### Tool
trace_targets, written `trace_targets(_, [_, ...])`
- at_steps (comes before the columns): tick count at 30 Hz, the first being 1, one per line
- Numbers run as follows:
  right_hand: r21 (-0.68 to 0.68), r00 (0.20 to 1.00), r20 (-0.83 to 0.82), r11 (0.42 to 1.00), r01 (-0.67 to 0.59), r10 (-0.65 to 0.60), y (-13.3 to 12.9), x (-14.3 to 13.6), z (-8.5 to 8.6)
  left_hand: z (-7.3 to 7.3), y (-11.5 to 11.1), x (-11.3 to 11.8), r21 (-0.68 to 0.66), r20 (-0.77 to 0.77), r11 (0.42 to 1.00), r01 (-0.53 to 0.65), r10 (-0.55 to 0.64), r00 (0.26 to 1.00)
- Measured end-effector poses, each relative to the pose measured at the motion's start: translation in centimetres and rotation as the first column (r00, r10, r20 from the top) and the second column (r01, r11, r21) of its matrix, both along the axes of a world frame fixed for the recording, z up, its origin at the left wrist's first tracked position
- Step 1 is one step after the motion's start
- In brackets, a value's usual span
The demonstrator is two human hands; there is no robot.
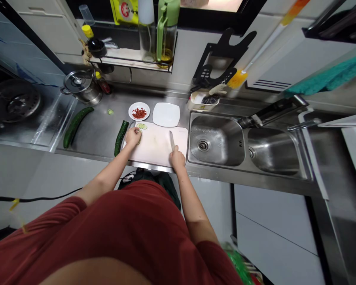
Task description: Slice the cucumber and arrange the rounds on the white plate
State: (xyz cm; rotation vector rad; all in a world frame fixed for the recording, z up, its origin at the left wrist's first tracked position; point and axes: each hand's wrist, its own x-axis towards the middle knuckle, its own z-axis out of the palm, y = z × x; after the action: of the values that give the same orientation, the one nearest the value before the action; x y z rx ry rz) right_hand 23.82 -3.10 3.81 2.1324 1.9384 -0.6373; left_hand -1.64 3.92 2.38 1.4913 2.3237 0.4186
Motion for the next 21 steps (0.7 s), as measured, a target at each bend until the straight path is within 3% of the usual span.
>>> trace_targets(7, [0.003,1.000,0.015,1.000,-0.013,0.013,0.0,-0.2,0.3,-0.5,3.6,0.7,-0.041,-0.097,0.993,0.109,-0.113,0.989])
trace_targets(12, [-0.002,1.000,0.016,1.000,-0.003,0.003,0.0,-0.2,0.3,-0.7,4.1,0.8,-0.051,-0.129,0.990,0.130,-0.136,0.982])
trace_targets(21, [-0.013,1.000,0.013,1.000,0.002,-0.002,0.1,-0.1,0.2,-1.4,4.8,0.4,-0.041,-0.046,0.994,0.101,-0.103,0.994])
